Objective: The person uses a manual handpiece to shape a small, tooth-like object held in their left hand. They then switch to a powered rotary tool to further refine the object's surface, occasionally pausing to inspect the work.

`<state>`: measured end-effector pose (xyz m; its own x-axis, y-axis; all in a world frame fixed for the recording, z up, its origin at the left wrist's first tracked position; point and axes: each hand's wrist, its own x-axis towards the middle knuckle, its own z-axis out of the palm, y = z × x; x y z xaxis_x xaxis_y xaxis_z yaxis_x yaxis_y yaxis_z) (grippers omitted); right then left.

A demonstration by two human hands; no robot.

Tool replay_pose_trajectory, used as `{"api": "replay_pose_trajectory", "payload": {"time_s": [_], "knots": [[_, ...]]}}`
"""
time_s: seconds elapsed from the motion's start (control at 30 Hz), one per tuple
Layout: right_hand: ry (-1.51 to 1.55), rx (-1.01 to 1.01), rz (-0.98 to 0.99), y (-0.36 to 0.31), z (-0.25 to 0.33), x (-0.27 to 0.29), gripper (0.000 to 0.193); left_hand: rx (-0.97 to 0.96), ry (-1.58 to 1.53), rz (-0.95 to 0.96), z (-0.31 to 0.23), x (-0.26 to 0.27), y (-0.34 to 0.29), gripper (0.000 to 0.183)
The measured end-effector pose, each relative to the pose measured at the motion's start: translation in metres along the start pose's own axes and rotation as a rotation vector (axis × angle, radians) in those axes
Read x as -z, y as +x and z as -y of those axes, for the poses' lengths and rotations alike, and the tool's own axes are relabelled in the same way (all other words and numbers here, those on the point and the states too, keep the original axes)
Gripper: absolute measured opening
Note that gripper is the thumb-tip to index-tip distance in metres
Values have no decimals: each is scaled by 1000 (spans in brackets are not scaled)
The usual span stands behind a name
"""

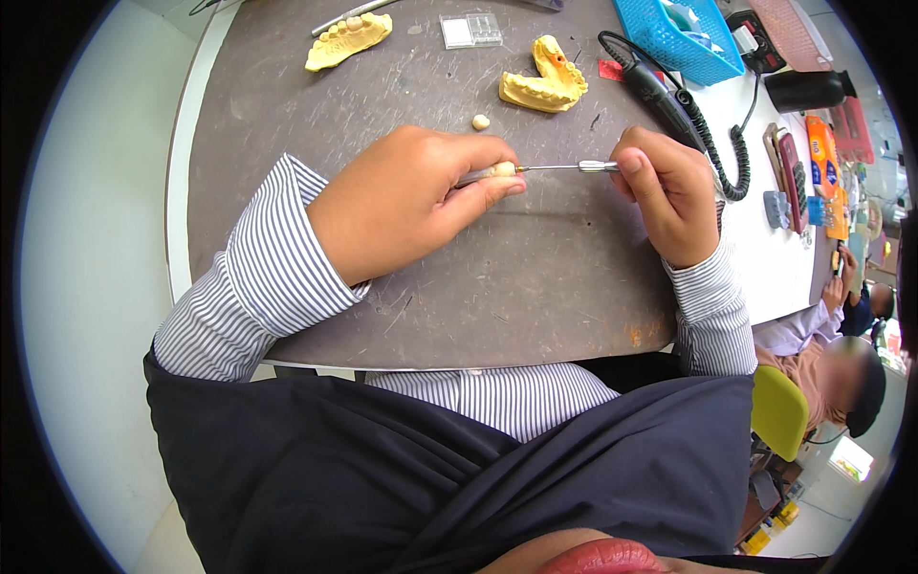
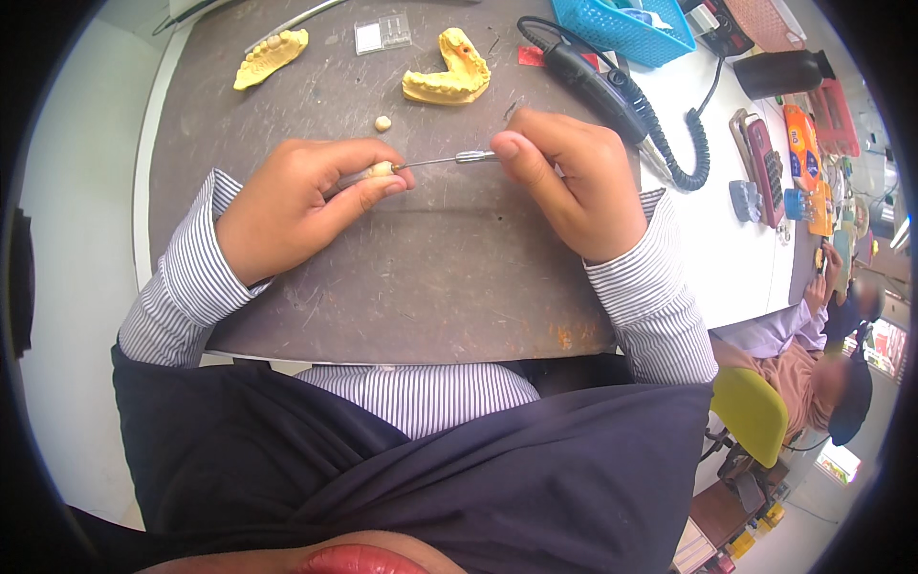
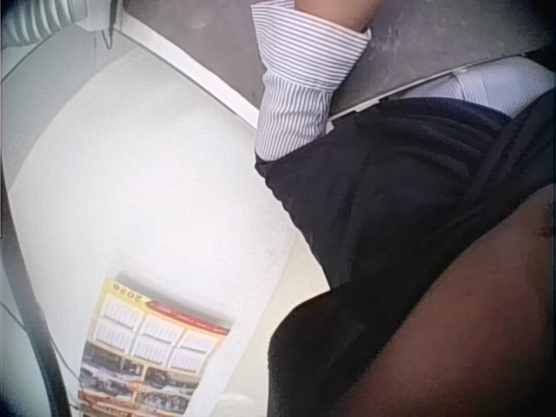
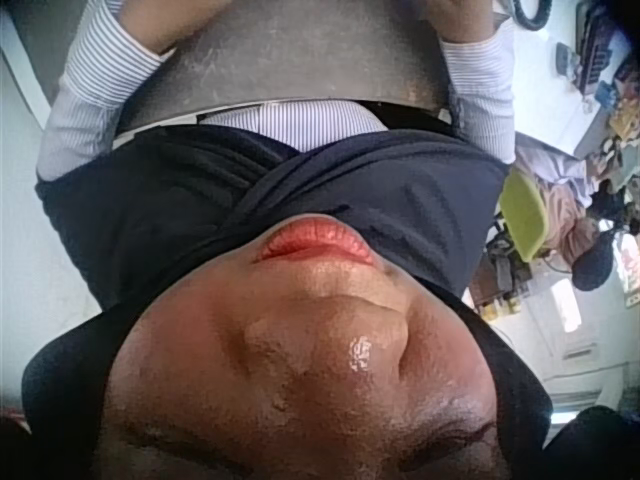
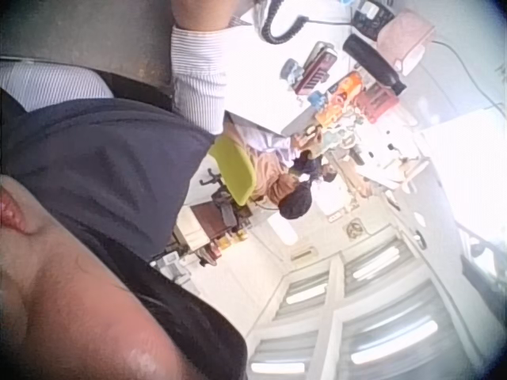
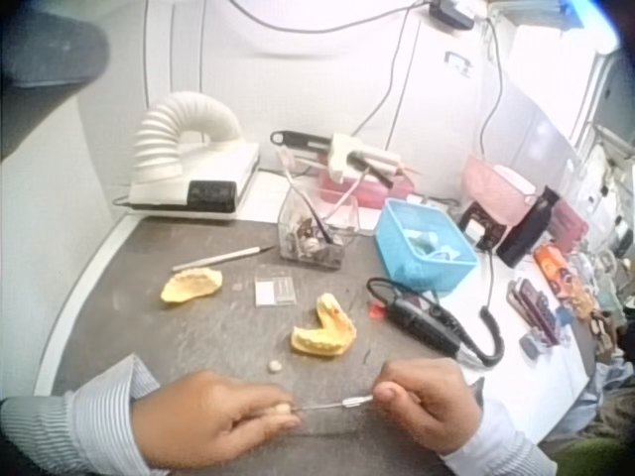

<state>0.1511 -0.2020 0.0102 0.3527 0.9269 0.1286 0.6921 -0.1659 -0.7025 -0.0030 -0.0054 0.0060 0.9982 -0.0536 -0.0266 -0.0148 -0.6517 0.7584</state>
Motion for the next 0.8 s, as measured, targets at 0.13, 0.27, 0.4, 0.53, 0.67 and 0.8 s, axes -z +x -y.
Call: {"api": "replay_pose_trajectory", "payload": {"time_s": [0.13, 0.27, 0.4, 0.53, 0.67, 0.8], "knots": [[230, -67, -16, -5, -7, -4, 16, -2, 12, -6, -2, -4, 0, 20], [336, 42, -174, -4, -5, -8, 11, 54, -21, -16, -6, -11, 2, 20], [252, -6, -113, -8, -7, -2, 11, 51, -9, -14, -8, -14, 3, 20], [89, -55, 70, -12, -14, 5, 12, 61, 4, 15, -12, -15, 5, 20], [344, 19, -167, -12, -16, -8, 12, 79, -44, -8, -13, -21, 9, 20], [261, 84, -138, -14, -18, 1, 12, 73, -33, -20, -14, -21, 8, 20]]}}
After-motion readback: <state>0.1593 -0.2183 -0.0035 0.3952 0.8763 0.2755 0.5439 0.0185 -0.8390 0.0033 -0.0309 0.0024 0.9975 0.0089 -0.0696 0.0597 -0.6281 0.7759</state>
